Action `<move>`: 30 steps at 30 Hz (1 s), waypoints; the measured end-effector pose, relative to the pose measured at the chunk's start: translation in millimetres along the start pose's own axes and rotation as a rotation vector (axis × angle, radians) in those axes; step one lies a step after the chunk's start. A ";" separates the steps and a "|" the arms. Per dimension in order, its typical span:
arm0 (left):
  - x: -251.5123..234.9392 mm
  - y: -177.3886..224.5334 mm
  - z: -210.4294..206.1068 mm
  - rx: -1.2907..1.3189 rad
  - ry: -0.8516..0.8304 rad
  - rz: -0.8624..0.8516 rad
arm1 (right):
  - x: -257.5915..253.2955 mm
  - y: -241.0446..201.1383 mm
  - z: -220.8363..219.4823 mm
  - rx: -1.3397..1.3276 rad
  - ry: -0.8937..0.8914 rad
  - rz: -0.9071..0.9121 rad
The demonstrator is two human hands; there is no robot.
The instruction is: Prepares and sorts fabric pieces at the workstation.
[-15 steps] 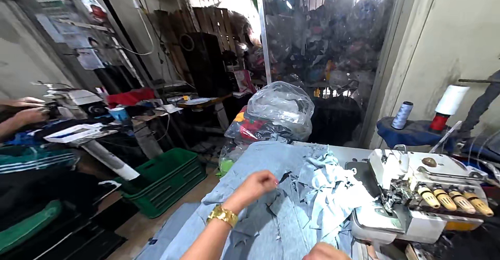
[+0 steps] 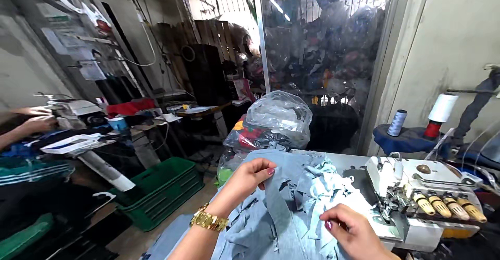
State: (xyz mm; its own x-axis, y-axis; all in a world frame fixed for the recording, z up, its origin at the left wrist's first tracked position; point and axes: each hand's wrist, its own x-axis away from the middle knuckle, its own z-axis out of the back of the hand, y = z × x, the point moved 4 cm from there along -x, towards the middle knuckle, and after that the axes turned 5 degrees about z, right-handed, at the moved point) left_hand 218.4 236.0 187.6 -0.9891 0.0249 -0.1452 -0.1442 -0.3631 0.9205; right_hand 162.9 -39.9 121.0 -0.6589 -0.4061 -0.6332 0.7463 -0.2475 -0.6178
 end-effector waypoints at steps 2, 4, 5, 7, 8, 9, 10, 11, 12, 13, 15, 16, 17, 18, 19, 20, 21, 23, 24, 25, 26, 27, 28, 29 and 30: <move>14.2 30.2 -7.1 0.036 -0.058 -0.073 | -24.0 -12.8 2.9 -0.021 0.050 0.040; 27.8 49.6 -15.3 0.103 -0.119 -0.114 | -45.8 -28.2 2.4 -0.063 0.069 0.050; 33.8 55.6 -19.8 0.141 -0.135 -0.126 | -55.0 -34.3 1.4 -0.098 0.070 0.046; 41.6 59.7 -27.8 0.259 -0.135 -0.151 | -69.1 -42.6 -1.3 -0.189 0.054 0.040; 43.9 59.2 -31.3 0.321 -0.134 -0.163 | -74.7 -45.9 -2.8 -0.234 0.045 0.041; 45.4 57.7 -34.4 0.378 -0.137 -0.176 | -79.2 -48.9 -4.1 -0.288 0.040 0.032; 46.9 56.3 -37.1 0.428 -0.143 -0.186 | -82.3 -52.0 -5.0 -0.347 0.036 0.012; 48.4 55.4 -39.4 0.472 -0.144 -0.189 | -83.9 -54.9 -5.4 -0.402 0.036 -0.002; 49.7 55.2 -41.0 0.518 -0.144 -0.184 | -84.4 -57.4 -5.3 -0.444 0.038 -0.011; 50.7 55.5 -42.0 0.565 -0.147 -0.174 | -84.3 -59.2 -4.6 -0.468 0.040 -0.007; 51.4 54.8 -42.1 0.664 -0.182 -0.152 | -84.1 -61.6 -1.2 -0.484 0.049 0.015; 51.4 53.0 -41.7 0.713 -0.210 -0.142 | -84.2 -62.4 0.8 -0.475 0.053 0.019; 50.8 50.6 -41.0 0.762 -0.229 -0.131 | -84.9 -62.9 2.8 -0.452 0.052 0.014; 49.8 48.5 -40.3 0.809 -0.239 -0.126 | -86.3 -63.1 5.1 -0.417 0.043 0.002; 48.6 46.4 -38.7 0.851 -0.243 -0.129 | -88.3 -62.5 7.4 -0.369 0.028 -0.010; 46.9 44.4 -35.3 0.890 -0.226 -0.136 | -90.6 -60.5 9.4 -0.315 0.018 -0.022; 44.0 41.8 -28.8 0.907 -0.183 -0.150 | -93.3 -57.8 11.4 -0.260 0.015 -0.031; 30.8 32.0 -4.1 0.832 0.060 -0.168 | -101.3 -54.5 16.7 -0.169 0.010 -0.029; 21.6 21.9 14.1 0.713 0.262 -0.167 | -106.0 -54.6 18.9 -0.132 0.006 -0.024; 12.9 6.5 34.3 0.533 0.478 -0.150 | -110.4 -55.5 20.3 -0.111 -0.001 -0.021; 9.0 -11.3 52.7 0.321 0.634 -0.111 | -114.1 -56.7 20.8 -0.103 -0.007 -0.020; 11.1 -26.8 65.1 0.181 0.674 -0.087 | -117.1 -57.7 20.6 -0.107 -0.003 -0.019; 17.4 -36.5 67.7 0.120 0.646 -0.093 | -120.1 -59.2 21.4 -0.119 0.003 -0.017; 28.4 -37.8 59.2 0.120 0.582 -0.097 | -123.5 -61.1 23.7 -0.130 0.006 -0.009; 45.8 -31.9 39.8 0.199 0.475 -0.076 | -124.7 -62.9 25.5 -0.141 0.002 0.005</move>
State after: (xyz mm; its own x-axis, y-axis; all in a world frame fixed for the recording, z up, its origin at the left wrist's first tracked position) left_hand 176.5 285.8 166.0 -0.8599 -0.3979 -0.3199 -0.2635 -0.1910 0.9456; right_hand 200.6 3.9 250.7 -0.6555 -0.4050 -0.6374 0.7291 -0.1195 -0.6739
